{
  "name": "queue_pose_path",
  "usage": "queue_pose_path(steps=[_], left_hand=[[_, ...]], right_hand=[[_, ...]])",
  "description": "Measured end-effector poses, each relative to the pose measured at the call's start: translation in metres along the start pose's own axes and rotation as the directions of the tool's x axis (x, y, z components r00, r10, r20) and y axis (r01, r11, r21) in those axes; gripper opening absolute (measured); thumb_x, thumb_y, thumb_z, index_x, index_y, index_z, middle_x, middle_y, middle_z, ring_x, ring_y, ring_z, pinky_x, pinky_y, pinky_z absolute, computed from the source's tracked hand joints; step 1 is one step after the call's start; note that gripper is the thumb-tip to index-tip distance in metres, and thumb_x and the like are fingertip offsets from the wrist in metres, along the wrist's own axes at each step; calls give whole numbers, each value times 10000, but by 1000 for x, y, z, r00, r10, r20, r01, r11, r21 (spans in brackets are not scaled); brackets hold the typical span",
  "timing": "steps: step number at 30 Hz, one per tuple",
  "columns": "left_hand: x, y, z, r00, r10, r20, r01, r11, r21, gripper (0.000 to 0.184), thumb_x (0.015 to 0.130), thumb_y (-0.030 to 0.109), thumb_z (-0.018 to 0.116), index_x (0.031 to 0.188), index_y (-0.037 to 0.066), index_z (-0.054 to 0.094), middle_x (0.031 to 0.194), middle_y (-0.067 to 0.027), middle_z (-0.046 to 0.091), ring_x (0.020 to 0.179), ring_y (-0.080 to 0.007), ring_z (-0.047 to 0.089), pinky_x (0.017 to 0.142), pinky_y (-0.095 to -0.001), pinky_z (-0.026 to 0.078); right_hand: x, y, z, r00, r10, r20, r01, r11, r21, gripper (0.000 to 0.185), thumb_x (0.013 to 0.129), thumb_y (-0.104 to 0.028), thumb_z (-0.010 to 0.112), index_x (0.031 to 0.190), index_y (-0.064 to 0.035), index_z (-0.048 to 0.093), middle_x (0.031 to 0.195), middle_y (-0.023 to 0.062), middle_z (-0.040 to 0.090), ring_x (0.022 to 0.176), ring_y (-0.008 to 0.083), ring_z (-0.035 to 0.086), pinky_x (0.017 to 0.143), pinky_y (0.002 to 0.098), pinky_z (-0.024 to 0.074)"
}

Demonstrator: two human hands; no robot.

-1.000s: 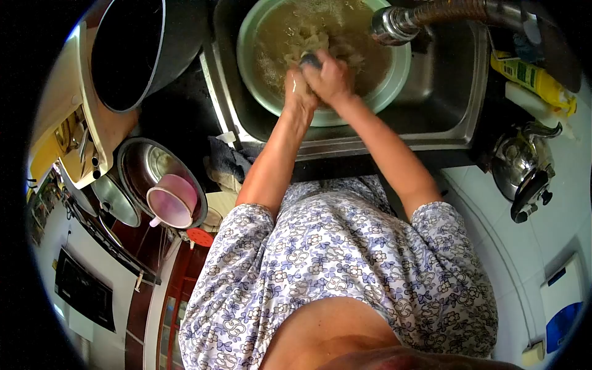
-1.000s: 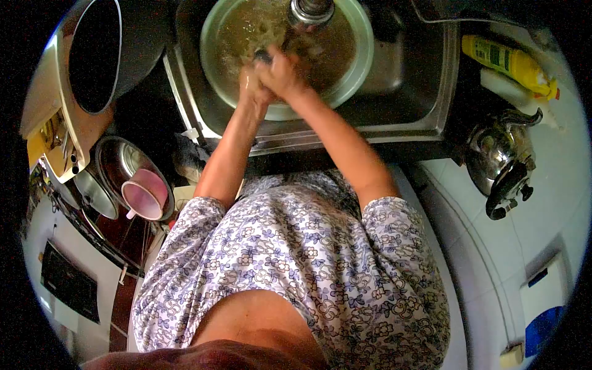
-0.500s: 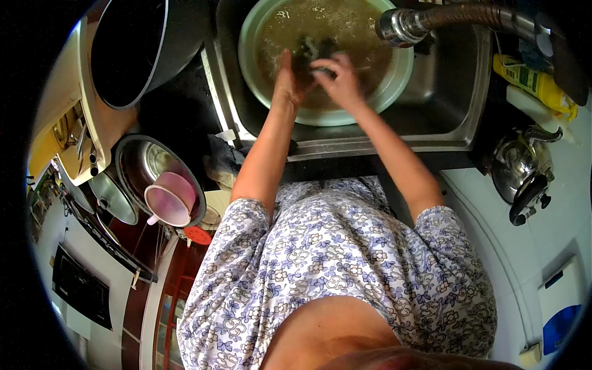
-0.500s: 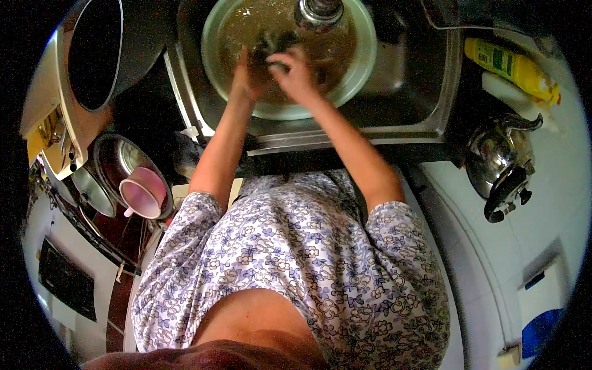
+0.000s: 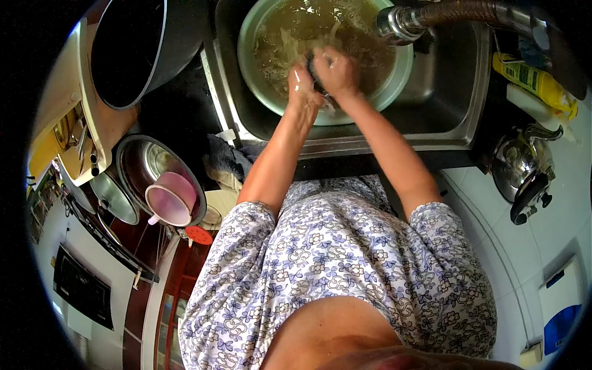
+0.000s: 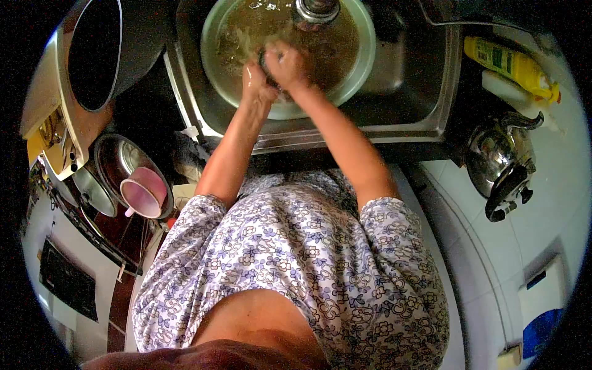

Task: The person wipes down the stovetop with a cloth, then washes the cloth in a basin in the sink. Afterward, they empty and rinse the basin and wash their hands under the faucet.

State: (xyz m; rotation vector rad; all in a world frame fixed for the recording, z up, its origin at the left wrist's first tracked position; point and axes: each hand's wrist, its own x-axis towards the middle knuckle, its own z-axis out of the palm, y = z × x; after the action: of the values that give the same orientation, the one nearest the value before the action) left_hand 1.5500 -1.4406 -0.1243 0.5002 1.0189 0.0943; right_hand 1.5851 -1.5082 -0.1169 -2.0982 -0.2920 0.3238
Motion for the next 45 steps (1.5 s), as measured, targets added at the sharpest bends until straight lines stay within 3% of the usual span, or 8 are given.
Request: queue_pose_path(steps=[11, 16, 23, 34, 35, 36, 41, 45], left_hand=[[51, 9, -72, 984, -103, 146, 81, 986, 147, 614, 859, 457, 425, 1333, 111, 246, 1347, -82, 291, 1240, -257, 270, 994, -419, 244], [34, 23, -31, 972, -223, 69, 213, 969, 126, 447, 909, 324, 347, 1292, 95, 314, 1254, -142, 405, 1108, -274, 432, 897, -440, 379], [21, 15, -30, 991, 14, 130, -17, 1000, 19, 298, 837, 321, 527, 978, 59, 517, 809, -87, 572, 602, -185, 548, 544, -250, 475], [-4, 10, 4, 997, -34, -64, 35, 999, 19, 325, 881, 345, 450, 1015, 54, 510, 949, -71, 575, 811, -196, 564, 712, -340, 461], [-3, 15, 2, 995, 13, -95, -6, 997, 72, 337, 877, 343, 463, 1040, 50, 502, 969, -71, 574, 840, -192, 560, 729, -341, 455], [16, 18, -27, 986, 9, 167, -51, 967, 249, 613, 851, 391, 480, 1305, 40, 264, 1370, -138, 245, 1253, -322, 234, 1015, -476, 194], [16, 29, -47, 996, -87, 7, 83, 965, 249, 585, 864, 445, 423, 1308, 88, 290, 1293, -104, 370, 1153, -293, 383, 909, -472, 345], [43, 16, -80, 986, -158, 57, 146, 973, 180, 529, 883, 437, 367, 1292, 104, 327, 1292, -119, 368, 1124, -318, 396, 928, -480, 328]], right_hand=[[14, 126, 2, 955, 292, 54, -268, 924, -272, 302, 833, -263, 533, 1076, -84, 535, 984, 151, 579, 924, 313, 542, 782, 399, 424], [-24, -14, -2, 930, 235, 283, -358, 756, 548, 206, 843, -201, 537, 993, -74, 598, 933, 11, 585, 732, 70, 525, 559, 217, 457], [-53, -63, 9, 945, -327, 15, 322, 935, 150, 386, 628, -301, 740, 917, -100, 579, 773, 67, 491, 659, 221, 545, 545, 321, 457], [25, 57, 8, 995, -46, -94, 23, 973, -231, 248, 808, -331, 537, 843, -92, 593, 823, 128, 580, 737, 333, 556, 603, 397, 438], [33, 53, -10, 945, 299, 134, -230, 897, -379, 296, 820, -352, 520, 1051, -170, 555, 1115, 104, 521, 894, 305, 554, 753, 437, 419], [34, 74, -16, 972, 194, 131, -68, 771, -633, 366, 824, -368, 514, 1151, -208, 478, 1226, 84, 428, 981, 299, 517, 829, 475, 362], [13, 76, 9, 918, -196, 346, 387, 643, -661, 586, 841, -383, 486, 1347, -244, 227, 1413, 93, 158, 1175, 304, 380, 960, 554, 202], [17, 87, 40, 751, 136, 647, 361, 735, -574, 595, 791, -178, 543, 1324, -126, 285, 1080, 195, 540, 1000, 351, 513, 992, 446, 270]])
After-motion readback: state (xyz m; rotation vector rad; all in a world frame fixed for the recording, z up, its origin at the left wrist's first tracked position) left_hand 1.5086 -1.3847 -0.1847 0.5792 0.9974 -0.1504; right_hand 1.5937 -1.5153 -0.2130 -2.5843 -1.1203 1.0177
